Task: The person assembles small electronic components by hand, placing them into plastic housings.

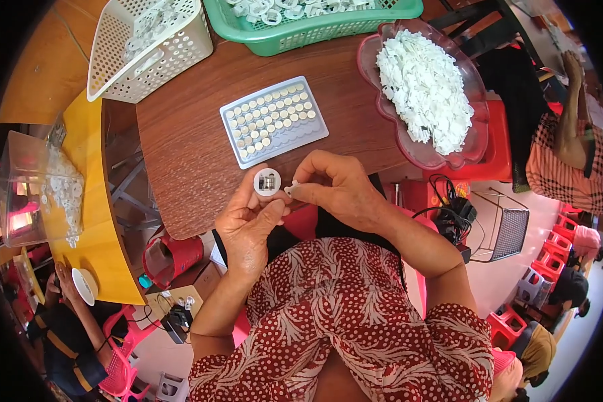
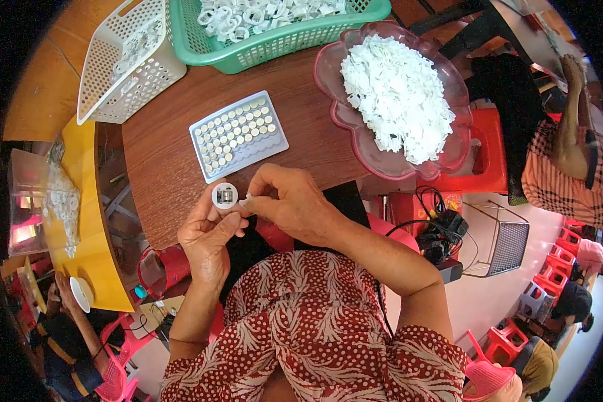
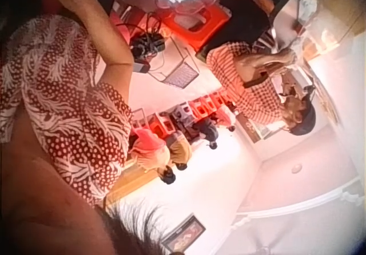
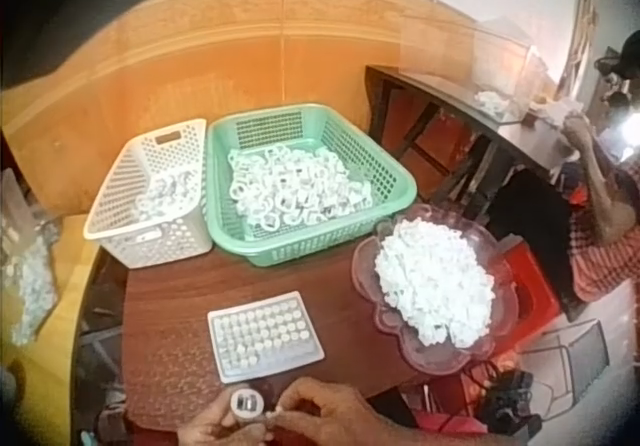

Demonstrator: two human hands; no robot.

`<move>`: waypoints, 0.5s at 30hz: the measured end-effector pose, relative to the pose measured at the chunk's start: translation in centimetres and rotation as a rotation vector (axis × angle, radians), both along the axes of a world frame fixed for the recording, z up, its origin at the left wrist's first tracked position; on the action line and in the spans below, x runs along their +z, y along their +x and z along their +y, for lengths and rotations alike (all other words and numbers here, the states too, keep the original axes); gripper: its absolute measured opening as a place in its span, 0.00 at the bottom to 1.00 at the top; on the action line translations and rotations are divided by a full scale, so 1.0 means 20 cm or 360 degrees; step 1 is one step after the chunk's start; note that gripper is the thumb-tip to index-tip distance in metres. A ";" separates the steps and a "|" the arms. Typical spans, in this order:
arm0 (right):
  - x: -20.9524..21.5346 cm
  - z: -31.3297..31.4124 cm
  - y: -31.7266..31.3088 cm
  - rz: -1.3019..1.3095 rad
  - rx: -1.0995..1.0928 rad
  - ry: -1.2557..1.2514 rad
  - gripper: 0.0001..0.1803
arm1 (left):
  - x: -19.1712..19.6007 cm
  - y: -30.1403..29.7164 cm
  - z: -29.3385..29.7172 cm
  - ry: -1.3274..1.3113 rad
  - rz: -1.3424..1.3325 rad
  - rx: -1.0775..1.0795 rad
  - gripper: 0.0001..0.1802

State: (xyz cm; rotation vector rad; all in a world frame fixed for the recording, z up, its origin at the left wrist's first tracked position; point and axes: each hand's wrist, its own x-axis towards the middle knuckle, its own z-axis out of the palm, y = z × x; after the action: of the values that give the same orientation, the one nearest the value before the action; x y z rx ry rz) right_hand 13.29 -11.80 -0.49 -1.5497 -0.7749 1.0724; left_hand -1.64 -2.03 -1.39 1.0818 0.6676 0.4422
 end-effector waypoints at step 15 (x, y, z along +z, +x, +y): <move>-0.02 0.02 -0.04 -0.0273 0.0040 0.0090 0.05 | -0.02 0.01 -0.01 0.0055 0.0066 0.0048 0.27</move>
State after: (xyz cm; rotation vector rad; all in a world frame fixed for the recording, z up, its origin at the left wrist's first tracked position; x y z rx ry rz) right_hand 12.50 -11.48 -0.88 -1.6015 -0.9360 0.9361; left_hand -1.41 -2.13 -1.78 1.1172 0.7160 0.4599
